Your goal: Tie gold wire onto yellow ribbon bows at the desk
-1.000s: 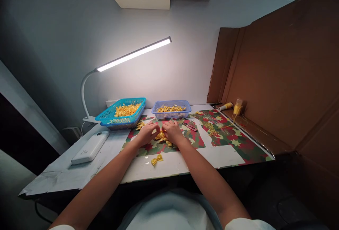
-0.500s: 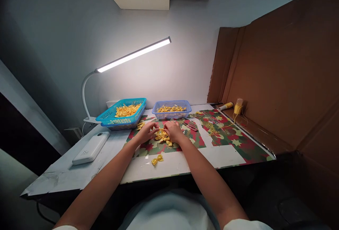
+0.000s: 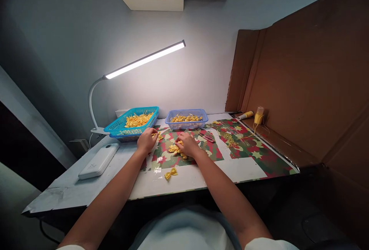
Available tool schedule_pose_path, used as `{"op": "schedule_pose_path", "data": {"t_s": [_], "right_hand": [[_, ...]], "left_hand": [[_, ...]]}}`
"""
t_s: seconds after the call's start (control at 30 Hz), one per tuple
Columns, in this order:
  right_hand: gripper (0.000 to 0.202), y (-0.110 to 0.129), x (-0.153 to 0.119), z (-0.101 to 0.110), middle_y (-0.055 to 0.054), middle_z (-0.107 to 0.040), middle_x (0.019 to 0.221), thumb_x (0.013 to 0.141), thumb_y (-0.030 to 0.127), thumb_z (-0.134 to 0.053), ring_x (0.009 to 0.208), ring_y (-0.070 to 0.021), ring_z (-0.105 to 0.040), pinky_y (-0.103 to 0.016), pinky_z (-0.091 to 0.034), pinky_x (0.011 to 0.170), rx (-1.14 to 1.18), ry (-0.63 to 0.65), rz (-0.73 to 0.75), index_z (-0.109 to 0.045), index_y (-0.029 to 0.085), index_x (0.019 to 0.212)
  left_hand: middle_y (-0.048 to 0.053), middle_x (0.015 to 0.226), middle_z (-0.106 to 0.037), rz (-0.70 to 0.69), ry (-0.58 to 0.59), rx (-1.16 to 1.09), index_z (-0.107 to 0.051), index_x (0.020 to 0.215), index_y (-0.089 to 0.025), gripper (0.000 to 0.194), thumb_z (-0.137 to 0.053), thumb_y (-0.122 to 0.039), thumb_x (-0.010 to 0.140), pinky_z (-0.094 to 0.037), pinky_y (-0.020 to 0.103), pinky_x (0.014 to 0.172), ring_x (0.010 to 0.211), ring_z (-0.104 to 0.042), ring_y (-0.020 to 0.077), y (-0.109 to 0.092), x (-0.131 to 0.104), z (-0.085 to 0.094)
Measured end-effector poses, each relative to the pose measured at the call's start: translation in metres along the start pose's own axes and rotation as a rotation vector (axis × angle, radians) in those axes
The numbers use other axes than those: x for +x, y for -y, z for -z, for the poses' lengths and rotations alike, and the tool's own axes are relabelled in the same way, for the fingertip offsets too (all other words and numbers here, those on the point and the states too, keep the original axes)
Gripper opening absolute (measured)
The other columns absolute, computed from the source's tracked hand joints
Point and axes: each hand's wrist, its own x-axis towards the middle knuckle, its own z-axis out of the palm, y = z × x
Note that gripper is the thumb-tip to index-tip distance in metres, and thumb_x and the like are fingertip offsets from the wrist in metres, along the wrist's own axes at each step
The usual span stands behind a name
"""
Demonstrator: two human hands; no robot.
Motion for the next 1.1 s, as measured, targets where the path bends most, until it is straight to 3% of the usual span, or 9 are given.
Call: {"op": "schedule_pose_path", "data": {"t_s": [0.1, 0.2, 0.33, 0.47, 0.63, 0.77, 0.83, 0.93, 1.1], "right_hand": [[0.007, 0.008, -0.002, 0.001, -0.004, -0.061, 0.090, 0.080, 0.027, -0.065, 0.090, -0.0187, -0.053, -0.035, -0.037, 0.083, 0.030, 0.043, 0.074, -0.065, 0.020, 0.077], [0.016, 0.018, -0.008, 0.006, -0.002, -0.061, 0.083, 0.073, 0.034, -0.072, 0.086, -0.0180, -0.053, -0.034, -0.037, 0.082, 0.069, 0.104, 0.162, -0.065, 0.021, 0.069], [0.027, 0.031, -0.020, 0.015, 0.000, -0.060, 0.072, 0.064, 0.045, -0.077, 0.078, -0.0160, -0.051, -0.031, -0.036, 0.078, 0.153, 0.296, 0.264, -0.066, 0.021, 0.065], [0.032, 0.034, -0.029, 0.016, 0.000, -0.060, 0.077, 0.060, 0.049, -0.078, 0.084, -0.0167, -0.051, -0.031, -0.035, 0.081, 0.179, 0.453, 0.285, -0.068, 0.020, 0.070], [0.020, 0.028, -0.024, 0.009, 0.000, -0.062, 0.078, 0.065, 0.033, -0.079, 0.086, -0.0181, -0.051, -0.036, -0.032, 0.087, 0.155, 0.251, 0.180, -0.065, 0.020, 0.066], [0.016, 0.016, -0.016, 0.009, -0.001, -0.063, 0.075, 0.069, 0.028, -0.075, 0.078, -0.0170, -0.052, -0.031, -0.038, 0.075, 0.212, -0.066, -0.021, -0.062, 0.019, 0.068], [0.018, 0.011, -0.014, 0.009, -0.002, -0.064, 0.073, 0.069, 0.030, -0.074, 0.075, -0.0171, -0.053, -0.030, -0.039, 0.070, 0.239, -0.152, -0.113, -0.061, 0.018, 0.066], [0.023, 0.008, -0.012, 0.010, -0.002, -0.064, 0.071, 0.067, 0.037, -0.074, 0.074, -0.0178, -0.055, -0.029, -0.040, 0.067, 0.292, -0.179, -0.188, -0.061, 0.018, 0.065], [0.029, 0.008, -0.011, 0.008, -0.002, -0.065, 0.071, 0.065, 0.044, -0.072, 0.069, -0.0169, -0.060, -0.029, -0.045, 0.065, 0.613, -0.102, -0.283, -0.066, 0.017, 0.073]], "left_hand": [[0.008, 0.102, -0.058, -0.005, -0.004, 0.031, -0.060, 0.089, -0.020, 0.011, -0.056, -0.025, 0.079, -0.041, 0.029, 0.062, 0.084, -0.059, 0.0234, -0.001, -0.001, 0.002], [0.007, 0.097, -0.058, -0.105, -0.003, -0.016, -0.061, 0.086, -0.020, 0.010, -0.058, -0.025, 0.077, -0.043, 0.028, 0.065, 0.086, -0.059, 0.0225, -0.005, -0.003, -0.001], [0.005, 0.089, -0.058, -0.188, 0.016, -0.065, -0.061, 0.079, -0.020, 0.007, -0.055, -0.024, 0.078, -0.044, 0.028, 0.071, 0.084, -0.059, 0.0202, -0.010, -0.006, -0.006], [0.005, 0.087, -0.058, -0.188, 0.070, -0.103, -0.061, 0.076, -0.019, 0.009, -0.053, -0.022, 0.078, -0.044, 0.029, 0.075, 0.084, -0.058, 0.0196, -0.011, -0.007, -0.007], [0.004, 0.080, -0.060, -0.253, 0.170, -0.301, -0.062, 0.074, -0.017, 0.016, -0.055, -0.031, 0.078, -0.042, 0.027, 0.065, 0.070, -0.053, 0.0154, -0.018, -0.008, -0.007], [-0.001, 0.063, -0.055, -0.177, 0.494, -0.639, -0.061, 0.076, -0.015, 0.037, -0.057, -0.052, 0.076, -0.036, 0.022, 0.050, 0.053, -0.047, 0.0105, -0.030, -0.014, -0.009], [-0.004, 0.054, -0.049, -0.129, 0.622, -0.722, -0.059, 0.068, -0.014, 0.042, -0.063, -0.056, 0.070, -0.032, 0.020, 0.046, 0.049, -0.043, 0.0088, -0.036, -0.018, -0.011], [-0.005, 0.049, -0.043, -0.086, 0.673, -0.765, -0.054, 0.057, -0.014, 0.047, -0.066, -0.059, 0.066, -0.029, 0.019, 0.044, 0.046, -0.039, 0.0069, -0.041, -0.022, -0.013], [-0.003, 0.052, -0.049, -0.075, 0.656, -0.870, -0.062, 0.064, -0.012, 0.044, -0.064, -0.056, 0.070, -0.032, 0.019, 0.046, 0.049, -0.043, 0.0077, -0.042, -0.021, -0.010]]}}
